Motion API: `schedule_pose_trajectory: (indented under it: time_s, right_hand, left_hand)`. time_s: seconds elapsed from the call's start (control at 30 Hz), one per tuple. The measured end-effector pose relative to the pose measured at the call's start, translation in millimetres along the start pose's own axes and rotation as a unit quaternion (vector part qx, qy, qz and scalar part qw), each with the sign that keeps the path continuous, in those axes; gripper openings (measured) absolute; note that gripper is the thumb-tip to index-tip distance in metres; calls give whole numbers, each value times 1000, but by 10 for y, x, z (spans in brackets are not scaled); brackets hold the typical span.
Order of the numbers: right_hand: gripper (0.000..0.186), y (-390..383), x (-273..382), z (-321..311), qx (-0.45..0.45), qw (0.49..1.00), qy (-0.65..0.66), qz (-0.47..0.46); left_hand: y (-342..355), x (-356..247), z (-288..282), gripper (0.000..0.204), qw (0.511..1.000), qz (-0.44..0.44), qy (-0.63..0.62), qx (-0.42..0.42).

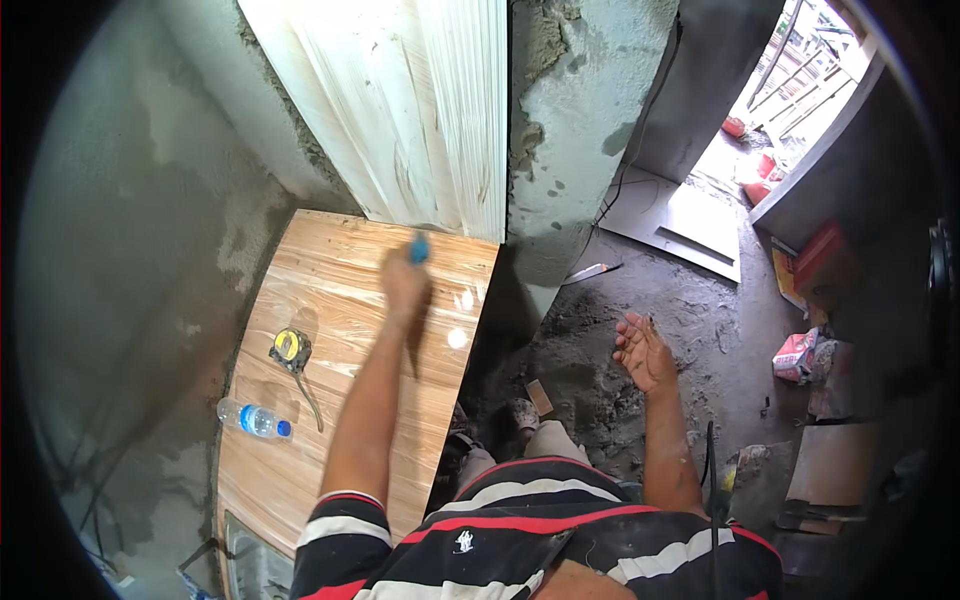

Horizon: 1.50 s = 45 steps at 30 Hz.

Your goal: The person wipes a tile on a wall with a cloth, rinses the cloth in a bucket of water, and wipes the tile again. They then place a spirit level against the tile and tap the tile into a level position using a mallet.

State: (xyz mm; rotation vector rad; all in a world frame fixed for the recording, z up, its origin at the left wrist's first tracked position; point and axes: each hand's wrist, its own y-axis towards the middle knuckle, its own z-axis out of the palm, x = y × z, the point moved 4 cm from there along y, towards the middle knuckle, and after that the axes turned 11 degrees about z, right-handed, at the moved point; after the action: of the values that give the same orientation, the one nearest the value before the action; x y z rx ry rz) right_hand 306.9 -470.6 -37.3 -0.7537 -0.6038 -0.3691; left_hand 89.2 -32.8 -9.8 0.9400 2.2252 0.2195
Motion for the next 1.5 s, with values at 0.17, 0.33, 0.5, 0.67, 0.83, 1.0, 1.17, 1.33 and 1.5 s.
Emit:
schedule_pose_trajectory:
  time_s: [0.17, 0.33, 0.5, 0.67, 0.83, 1.0, 1.17, 1.33, 1.5]
  right_hand:
    - [40, 323, 229, 220, 24, 1000, -12, 17]
    - [36, 499, 909, 351, 4, 992, -16, -124]
    - [35, 180, 1775, 1465, -87, 901, -118, -409]
    - [48, -259, 2195, 2658, -129, 702, -193, -673]
    - [62, -197, 2250, 3213, -107, 623, -151, -760]
    - [63, -111, 2291, 3466, -100, 544, -177, -814]
    - [65, -52, 2303, 3482, -101, 553, -170, -809]
    - [69, -41, 2254, 3490, -105, 517, -222, -820]
    - [69, -12, 2265, 3437, -90, 512, -232, -822]
  left_hand:
    - [-776, -1492, 824, 36, 971, 115, -167, 125]
    - [-1014, -1806, 649, 40, 918, 25, -355, 176]
    - [-447, -1258, -434, 47, 647, -180, -741, 9]
    - [300, -983, -1554, 42, 658, -30, -746, -102]
    - [939, -706, -2356, 38, 685, 20, -679, -264]
    - [1737, -925, -2853, 39, 716, 5, -601, -355]
    - [2468, -1191, -3302, 38, 711, 54, -514, -477]
    - [2812, -1251, -3540, 51, 775, 110, -322, -532]
    - [2788, -1490, -3456, 55, 801, 136, -187, -553]
